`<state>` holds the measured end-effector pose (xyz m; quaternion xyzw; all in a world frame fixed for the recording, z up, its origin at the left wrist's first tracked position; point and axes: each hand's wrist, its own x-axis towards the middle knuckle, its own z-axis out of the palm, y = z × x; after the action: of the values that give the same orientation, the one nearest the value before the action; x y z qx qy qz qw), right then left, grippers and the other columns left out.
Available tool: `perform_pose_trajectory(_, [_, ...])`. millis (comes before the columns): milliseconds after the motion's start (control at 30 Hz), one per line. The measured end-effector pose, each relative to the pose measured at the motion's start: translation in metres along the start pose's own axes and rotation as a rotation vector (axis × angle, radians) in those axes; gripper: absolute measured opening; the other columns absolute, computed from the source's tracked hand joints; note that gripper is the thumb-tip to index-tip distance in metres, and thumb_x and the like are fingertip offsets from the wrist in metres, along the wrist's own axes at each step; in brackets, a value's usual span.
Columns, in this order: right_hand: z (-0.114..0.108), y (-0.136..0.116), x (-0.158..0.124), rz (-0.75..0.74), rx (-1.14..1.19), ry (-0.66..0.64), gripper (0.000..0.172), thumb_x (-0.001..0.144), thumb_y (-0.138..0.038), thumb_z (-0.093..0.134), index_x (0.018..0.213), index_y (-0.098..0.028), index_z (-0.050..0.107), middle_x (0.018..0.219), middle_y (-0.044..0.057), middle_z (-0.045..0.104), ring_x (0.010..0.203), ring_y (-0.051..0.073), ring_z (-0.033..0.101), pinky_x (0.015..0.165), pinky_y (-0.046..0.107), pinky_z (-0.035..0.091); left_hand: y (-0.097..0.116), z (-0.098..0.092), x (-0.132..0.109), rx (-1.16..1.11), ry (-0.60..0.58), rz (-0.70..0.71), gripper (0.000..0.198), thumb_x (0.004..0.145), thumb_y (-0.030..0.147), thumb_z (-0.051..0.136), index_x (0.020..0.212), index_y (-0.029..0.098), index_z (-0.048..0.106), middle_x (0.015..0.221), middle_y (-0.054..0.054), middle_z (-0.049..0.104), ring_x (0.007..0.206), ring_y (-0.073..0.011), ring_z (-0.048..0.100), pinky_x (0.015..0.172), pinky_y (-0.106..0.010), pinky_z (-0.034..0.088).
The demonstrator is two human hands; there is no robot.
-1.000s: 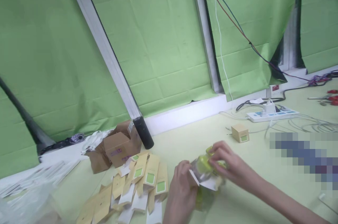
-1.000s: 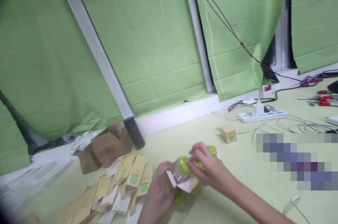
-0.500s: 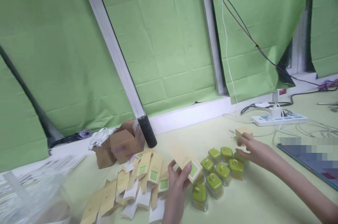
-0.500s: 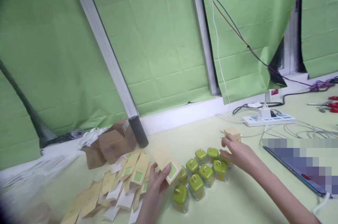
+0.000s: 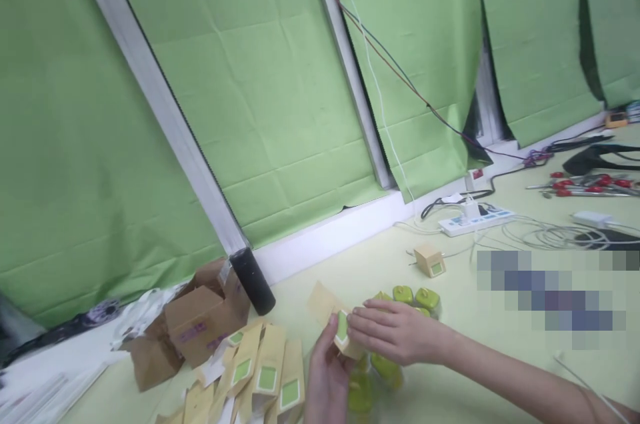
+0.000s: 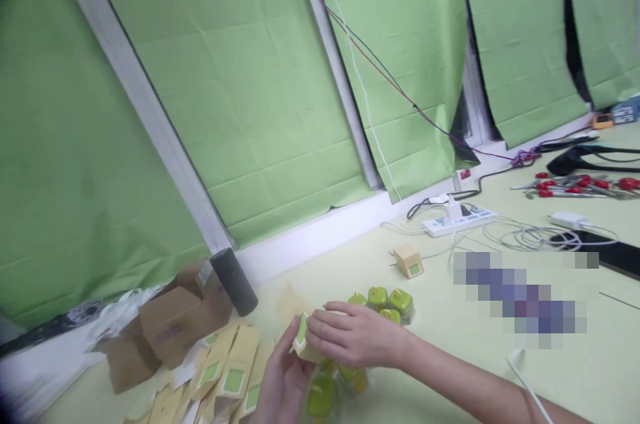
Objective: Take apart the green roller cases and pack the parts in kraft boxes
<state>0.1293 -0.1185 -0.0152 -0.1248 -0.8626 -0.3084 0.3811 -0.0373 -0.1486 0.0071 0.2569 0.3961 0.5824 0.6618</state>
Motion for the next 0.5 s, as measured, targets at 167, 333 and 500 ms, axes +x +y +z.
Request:
perform_pose_trajectory(167, [-0.011,0.027,-0.003,0.240,0.146,-0.226,0.027,0.088,-0.013,0.051,0.109,-0.028,0.060,0.117,-0.001,0.067,0.113,0.014,0.057,0.102,0.036,0.043,0.025,-0.014,0.017,0.307,0.175,0.234,0.032,0.081,0.037,0.059,0.103,0.013,0.062,0.096,-0.012,0.071,0.083,-0.0213,0.069,0.074,-0.032,0.056])
perform_pose_trajectory(333, [-0.027,0.105,-0.039,0.630,0.120,-0.439,0.048,0.080,-0.013,0.061,0.127,-0.017,0.051,0.133,0.013,0.052,0.126,0.028,0.044,0.104,0.051,0.035,0.087,-0.063,0.030,0.757,0.547,0.504,0.063,0.064,0.042,0.072,0.114,0.011,0.049,0.094,-0.014,0.069,0.090,-0.0298,0.067,0.079,-0.043,0.053])
perform_pose_trajectory(500, [-0.032,0.159,-0.092,0.872,0.149,-0.721,0.030,0.088,-0.029,0.060,0.115,-0.016,0.057,0.118,0.008,0.059,0.102,0.023,0.060,0.086,0.045,0.049,0.143,-0.104,0.022,1.172,0.722,0.589,0.074,0.049,0.040,0.076,0.110,0.007,0.050,0.099,-0.021,0.066,0.100,-0.0418,0.060,0.084,-0.051,0.047])
